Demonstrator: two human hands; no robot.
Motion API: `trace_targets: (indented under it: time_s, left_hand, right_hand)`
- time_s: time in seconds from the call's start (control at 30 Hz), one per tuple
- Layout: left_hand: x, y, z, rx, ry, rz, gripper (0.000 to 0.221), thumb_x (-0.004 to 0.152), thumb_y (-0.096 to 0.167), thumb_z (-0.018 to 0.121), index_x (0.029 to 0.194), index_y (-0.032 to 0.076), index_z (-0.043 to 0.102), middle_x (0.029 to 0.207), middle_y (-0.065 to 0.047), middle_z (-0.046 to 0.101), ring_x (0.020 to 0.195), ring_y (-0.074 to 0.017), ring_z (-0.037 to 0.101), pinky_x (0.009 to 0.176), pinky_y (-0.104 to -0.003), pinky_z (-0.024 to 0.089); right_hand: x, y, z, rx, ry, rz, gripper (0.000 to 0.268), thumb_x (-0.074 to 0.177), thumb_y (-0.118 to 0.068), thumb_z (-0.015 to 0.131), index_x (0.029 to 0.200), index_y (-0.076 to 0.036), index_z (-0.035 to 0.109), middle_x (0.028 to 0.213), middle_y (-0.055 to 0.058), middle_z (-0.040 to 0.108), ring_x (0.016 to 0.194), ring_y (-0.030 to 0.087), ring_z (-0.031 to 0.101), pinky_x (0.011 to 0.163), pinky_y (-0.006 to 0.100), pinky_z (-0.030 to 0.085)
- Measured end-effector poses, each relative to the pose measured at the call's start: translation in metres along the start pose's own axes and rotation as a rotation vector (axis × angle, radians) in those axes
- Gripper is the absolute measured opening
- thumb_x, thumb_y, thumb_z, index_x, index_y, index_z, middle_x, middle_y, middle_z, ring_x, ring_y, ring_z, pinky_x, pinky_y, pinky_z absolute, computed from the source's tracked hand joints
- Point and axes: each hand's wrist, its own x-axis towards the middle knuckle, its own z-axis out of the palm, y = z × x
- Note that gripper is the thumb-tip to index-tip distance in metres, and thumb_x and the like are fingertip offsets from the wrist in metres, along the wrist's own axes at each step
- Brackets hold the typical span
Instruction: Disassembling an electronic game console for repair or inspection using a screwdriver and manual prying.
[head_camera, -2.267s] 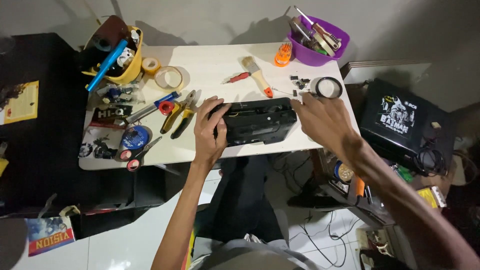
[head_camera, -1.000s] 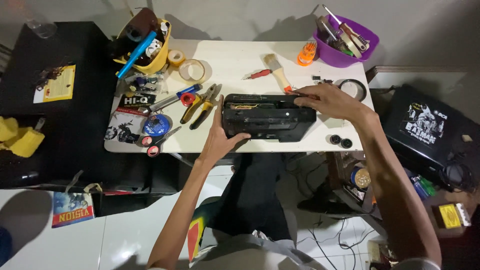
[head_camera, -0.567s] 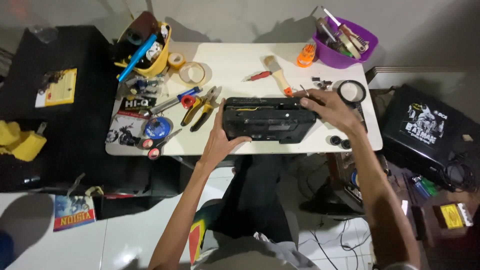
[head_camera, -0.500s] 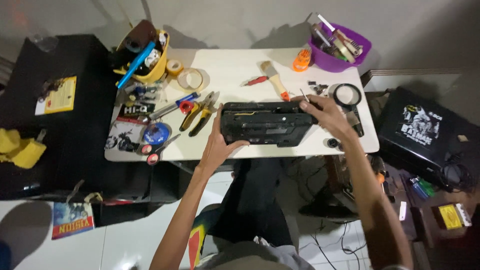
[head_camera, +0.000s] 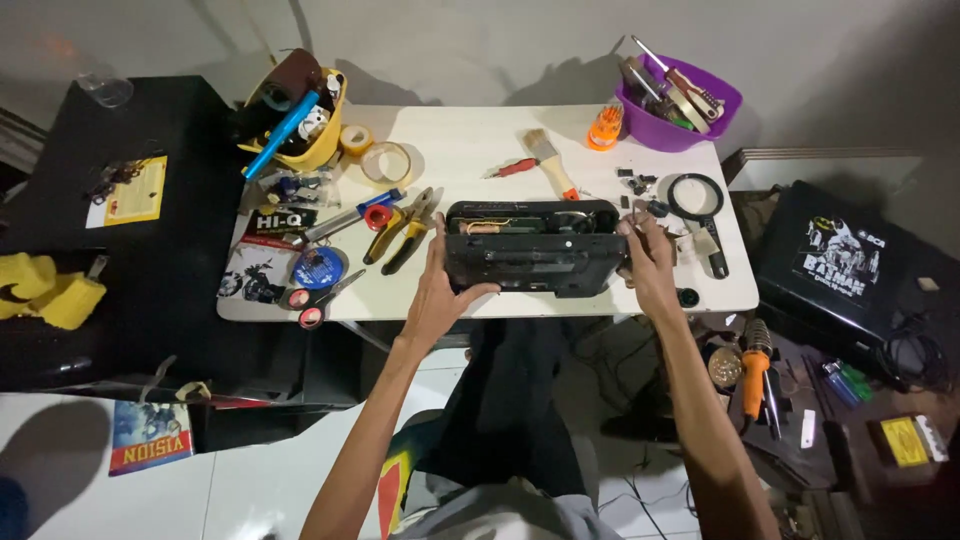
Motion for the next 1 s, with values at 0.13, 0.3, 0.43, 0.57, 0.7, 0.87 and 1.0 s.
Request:
trace_targets:
  time_s: [0.13,0.3,0.43,0.57,0.7,0.87,1.0]
  left_hand:
    - [0.001,0.001,-0.001,0.019,-0.011,-0.019,0.129,0.082,0.038,0.089,0.165,0.009,-0.006,0.154,-0.023,0.034,0.124,-0.0505,0.056,0.099,-0.061,0.054]
    - [0.003,0.0,-0.001,-0.025,-0.033,-0.047,0.127,0.083,0.04,0.087,0.165,0.01,-0.006,0.152,-0.023,0.034,0.123,-0.0486,0.058,0.099,-0.06,0.056]
    - [0.006,0.003,0.0,-0.065,-0.028,-0.062,0.126,0.083,0.039,0.087,0.165,0.009,-0.004,0.151,-0.024,0.036,0.122,-0.0499,0.058,0.098,-0.061,0.056]
    - [0.012,0.034,-0.009,-0.04,-0.016,-0.143,0.121,0.085,0.044,0.084,0.166,0.011,0.0,0.15,-0.028,0.037,0.135,-0.0548,0.045,0.108,-0.065,0.046]
    - [0.018,0.052,-0.014,-0.041,-0.071,-0.247,0.121,0.085,0.058,0.078,0.165,0.007,0.004,0.155,-0.038,0.029,0.145,-0.06,0.029,0.113,-0.07,0.032]
    - [0.024,0.038,-0.008,0.01,-0.154,-0.422,0.113,0.08,0.071,0.075,0.161,0.009,0.025,0.143,-0.029,0.046,0.138,-0.0478,0.046,0.111,-0.059,0.043]
    - [0.033,0.057,-0.006,0.079,-0.237,-0.515,0.109,0.075,0.08,0.069,0.149,0.002,0.047,0.128,-0.032,0.056,0.131,-0.0496,0.053,0.108,-0.056,0.045]
  right_hand:
    - [-0.025,-0.006,0.007,0.122,0.018,0.079,0.07,0.116,-0.042,0.046,0.155,0.012,0.025,0.093,0.013,0.048,0.061,0.01,0.036,0.05,0.03,0.035]
    - [-0.034,-0.012,-0.007,-0.045,-0.135,-0.279,0.053,0.096,-0.041,0.074,0.13,-0.005,0.055,0.085,0.01,0.051,0.073,0.018,0.046,0.069,0.048,0.051]
    - [-0.023,-0.005,0.01,-0.125,-0.058,-0.293,0.047,0.09,-0.029,0.086,0.115,-0.003,0.056,0.069,0.002,0.03,0.061,0.014,0.036,0.053,0.037,0.033]
    - [-0.014,-0.011,0.014,-0.161,0.03,-0.272,0.039,0.09,-0.026,0.088,0.105,-0.005,0.057,0.07,0.0,0.034,0.061,0.011,0.036,0.055,0.03,0.034]
    - [-0.006,-0.021,0.013,-0.138,0.016,-0.121,0.033,0.098,-0.031,0.082,0.099,-0.008,0.058,0.068,-0.002,0.046,0.056,0.009,0.045,0.051,0.024,0.042]
    - [0.003,-0.014,0.008,-0.236,0.011,0.133,0.054,0.098,-0.053,0.08,0.094,-0.005,0.056,0.072,0.01,0.056,0.062,0.016,0.054,0.051,0.033,0.046]
    - [-0.003,-0.04,0.013,-0.402,-0.025,0.33,0.084,0.098,-0.07,0.071,0.127,0.009,0.06,0.104,0.033,0.067,0.089,0.034,0.066,0.073,0.049,0.054]
